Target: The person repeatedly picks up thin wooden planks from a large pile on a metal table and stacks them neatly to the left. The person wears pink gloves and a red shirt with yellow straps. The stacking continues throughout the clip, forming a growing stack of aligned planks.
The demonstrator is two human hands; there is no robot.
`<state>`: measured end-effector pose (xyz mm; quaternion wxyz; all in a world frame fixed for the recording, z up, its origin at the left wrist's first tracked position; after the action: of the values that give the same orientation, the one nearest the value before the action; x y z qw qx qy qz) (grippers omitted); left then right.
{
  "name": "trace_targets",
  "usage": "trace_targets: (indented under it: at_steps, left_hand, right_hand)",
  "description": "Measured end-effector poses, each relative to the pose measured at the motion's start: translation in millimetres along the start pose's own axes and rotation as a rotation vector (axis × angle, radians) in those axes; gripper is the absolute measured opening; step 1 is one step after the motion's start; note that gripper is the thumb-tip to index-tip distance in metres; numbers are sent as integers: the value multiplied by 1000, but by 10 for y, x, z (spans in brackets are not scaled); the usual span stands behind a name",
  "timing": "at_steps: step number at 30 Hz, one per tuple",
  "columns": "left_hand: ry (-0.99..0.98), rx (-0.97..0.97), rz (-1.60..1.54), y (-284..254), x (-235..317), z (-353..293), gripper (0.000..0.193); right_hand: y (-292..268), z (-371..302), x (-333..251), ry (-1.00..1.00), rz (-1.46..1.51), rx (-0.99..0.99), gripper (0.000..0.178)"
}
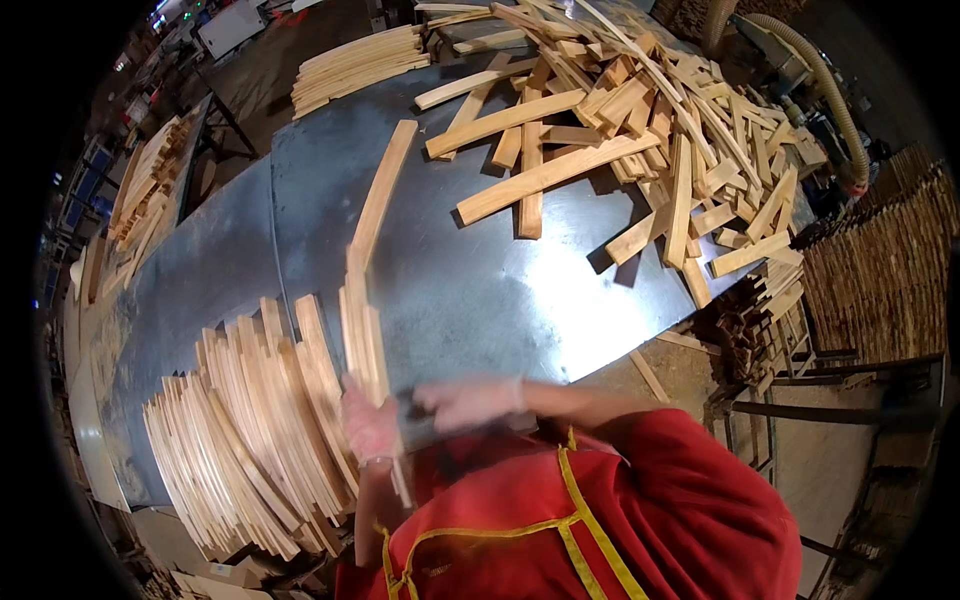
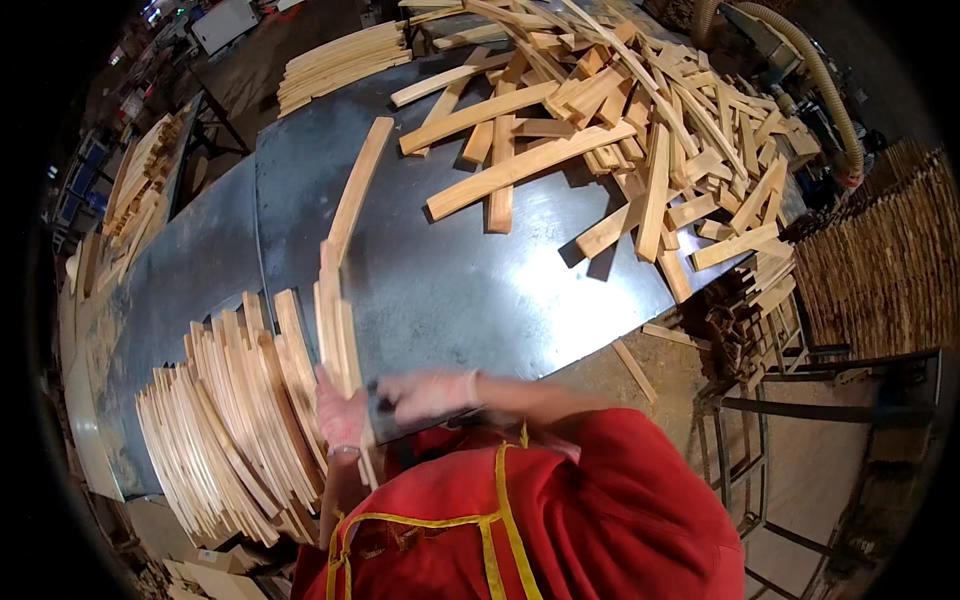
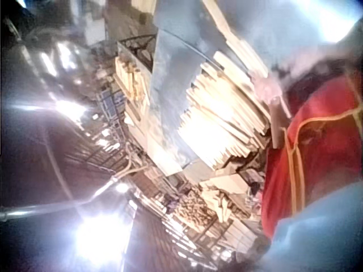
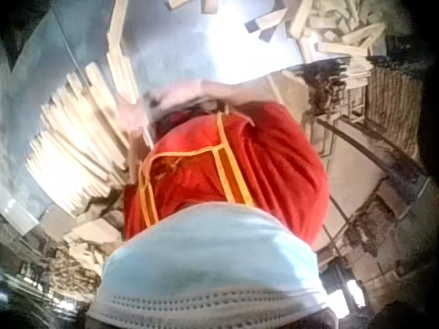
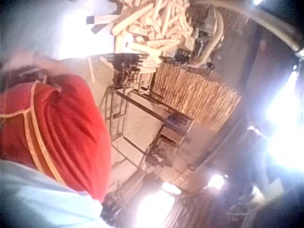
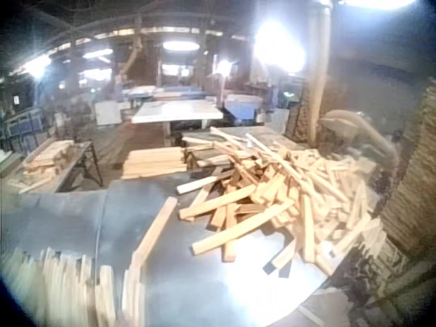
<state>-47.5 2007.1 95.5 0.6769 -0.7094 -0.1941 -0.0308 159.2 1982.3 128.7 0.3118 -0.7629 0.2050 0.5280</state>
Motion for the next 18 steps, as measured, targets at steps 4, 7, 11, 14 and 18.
trace_targets:
  at_steps: [4,7,11,14,18]
  left_hand:
    - [212,325,443,-239,-679,-159,94]
    - [-49,253,370,-180,-855,-9,89]
    - [-101,117,425,-82,-552,23,89]
    - [-124,95,361,-15,-705,-90,90]
    - [-154,95,289,30,-454,362,75]
  right_hand:
    - [-2523,-1140,845,138,-226,935,69]
    - [-4195,-2057,1246,215,70,1529,65]
    - [-5018,-1844,1593,275,1063,1584,50]
    - [-5334,-1450,1821,42,1146,1494,49]
    - [-5788,-1882,2317,-147,1277,1417,42]
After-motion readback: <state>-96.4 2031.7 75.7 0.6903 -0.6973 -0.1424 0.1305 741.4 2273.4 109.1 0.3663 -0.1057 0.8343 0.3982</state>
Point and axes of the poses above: each hand's wrist, its own z-axis towards the middle knuckle, its own y-axis out of the palm, x = y × z, the point moved 7 cm from there along z, towards the middle knuckle, and after that the axes turned 8 degrees about x, right-handed, at the moved point
